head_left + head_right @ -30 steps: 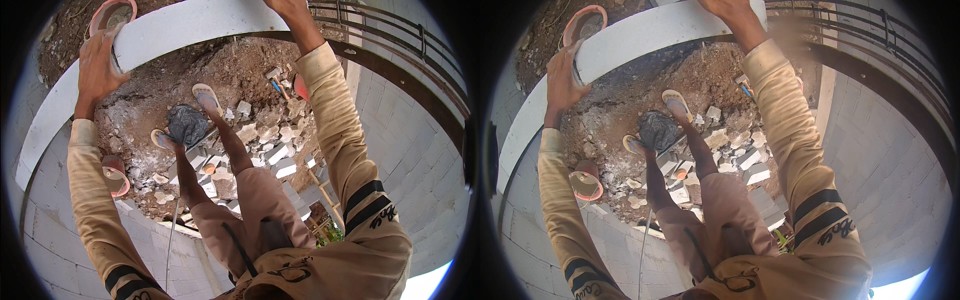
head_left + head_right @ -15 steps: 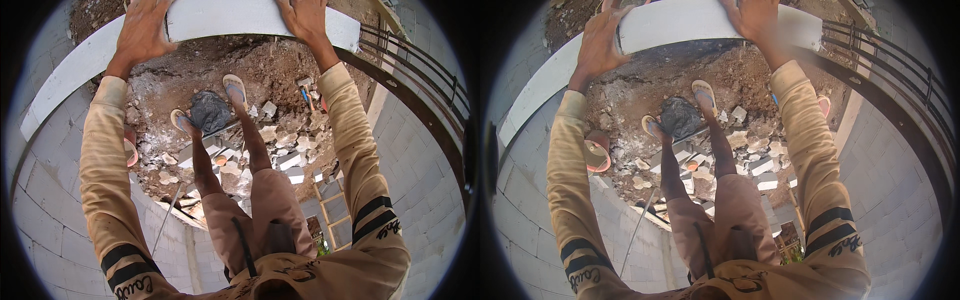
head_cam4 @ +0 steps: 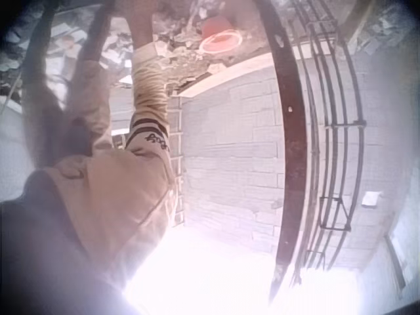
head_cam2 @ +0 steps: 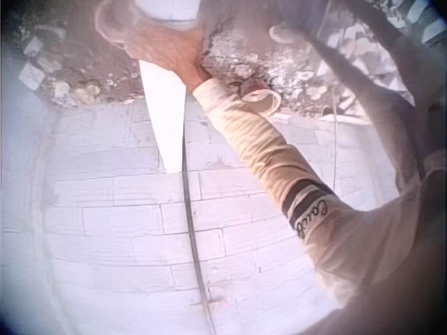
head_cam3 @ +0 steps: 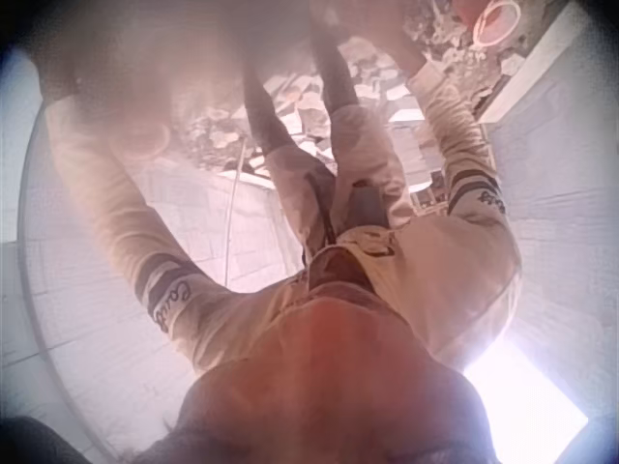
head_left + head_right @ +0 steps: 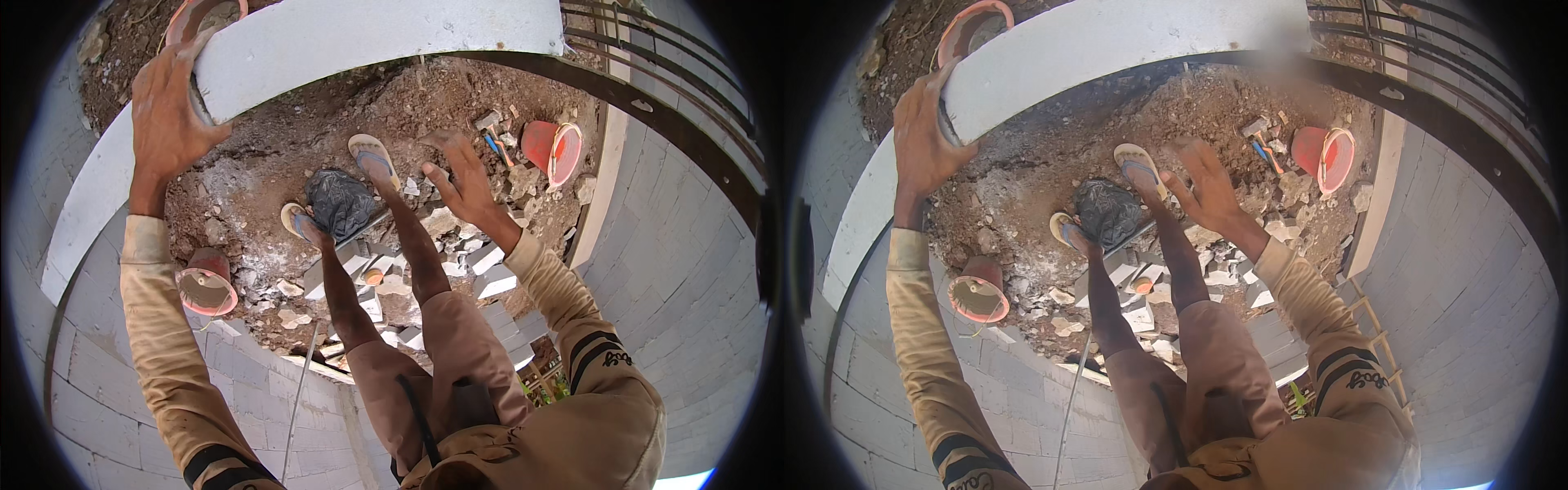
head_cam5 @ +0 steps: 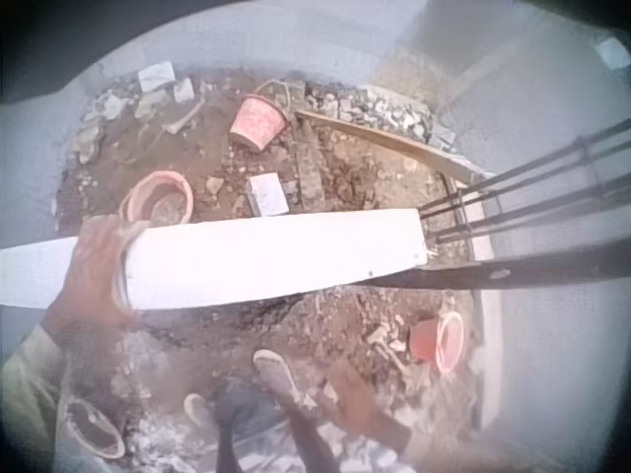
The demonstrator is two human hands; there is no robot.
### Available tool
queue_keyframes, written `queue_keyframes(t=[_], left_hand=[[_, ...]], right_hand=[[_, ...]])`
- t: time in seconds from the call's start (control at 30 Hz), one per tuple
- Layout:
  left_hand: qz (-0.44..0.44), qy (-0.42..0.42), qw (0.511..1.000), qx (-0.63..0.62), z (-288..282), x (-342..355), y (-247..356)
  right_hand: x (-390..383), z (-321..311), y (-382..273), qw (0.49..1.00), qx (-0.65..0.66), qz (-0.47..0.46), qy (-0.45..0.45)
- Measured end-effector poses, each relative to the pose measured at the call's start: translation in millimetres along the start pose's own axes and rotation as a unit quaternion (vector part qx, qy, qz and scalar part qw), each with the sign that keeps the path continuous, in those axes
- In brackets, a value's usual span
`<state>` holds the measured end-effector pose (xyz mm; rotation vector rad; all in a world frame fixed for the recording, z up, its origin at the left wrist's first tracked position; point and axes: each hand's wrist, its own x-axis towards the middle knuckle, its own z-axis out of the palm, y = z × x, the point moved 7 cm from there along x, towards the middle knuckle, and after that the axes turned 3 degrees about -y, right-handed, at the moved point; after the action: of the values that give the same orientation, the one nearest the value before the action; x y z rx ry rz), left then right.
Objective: The person measures and cuts a white tile, applies mortar to a curved wall section, and places the tile onto the mortar. The person then taps the tile with a hammer to secure it in place.
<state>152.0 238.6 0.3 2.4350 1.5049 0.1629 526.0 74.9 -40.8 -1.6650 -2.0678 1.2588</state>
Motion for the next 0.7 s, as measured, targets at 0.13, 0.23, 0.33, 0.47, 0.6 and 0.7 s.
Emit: queue_keyframes(t=[0.13, 0.23, 0.33, 0.47, 0.6, 0.7], left_hand=[[-0.005, -0.030, 1.000, 0.008, 0.1, 3.3, -1.1], [0.019, -0.031, 0.999, 0.006, -5.1, 9.3, 6.5], [0.010, -0.010, 1.000, -0.022, -14.1, 15.3, 21.0], [0.031, 0.102, 0.993, -0.045, -40.0, 28.7, 71.0], [0.020, 0.152, 0.977, -0.151, -37.3, 69.6, 144.4], [0.002, 0.140, 0.952, -0.273, -15.2, 119.1, 198.5]], right_hand=[[-87.6, 40.4, 107.4, 0.972, 0.024, 0.234, -0.004], [-108.5, 19.6, 153.0, 0.916, 0.162, 0.358, 0.081], [-67.7, -61.7, 166.5, 0.885, 0.276, 0.281, 0.249], [18.7, -186.6, 159.4, 0.869, 0.331, 0.147, 0.337], [83.3, -228.1, 117.6, 0.918, 0.293, 0.034, 0.267], [101.9, -219.3, 102.1, 0.934, 0.270, 0.087, 0.218]])
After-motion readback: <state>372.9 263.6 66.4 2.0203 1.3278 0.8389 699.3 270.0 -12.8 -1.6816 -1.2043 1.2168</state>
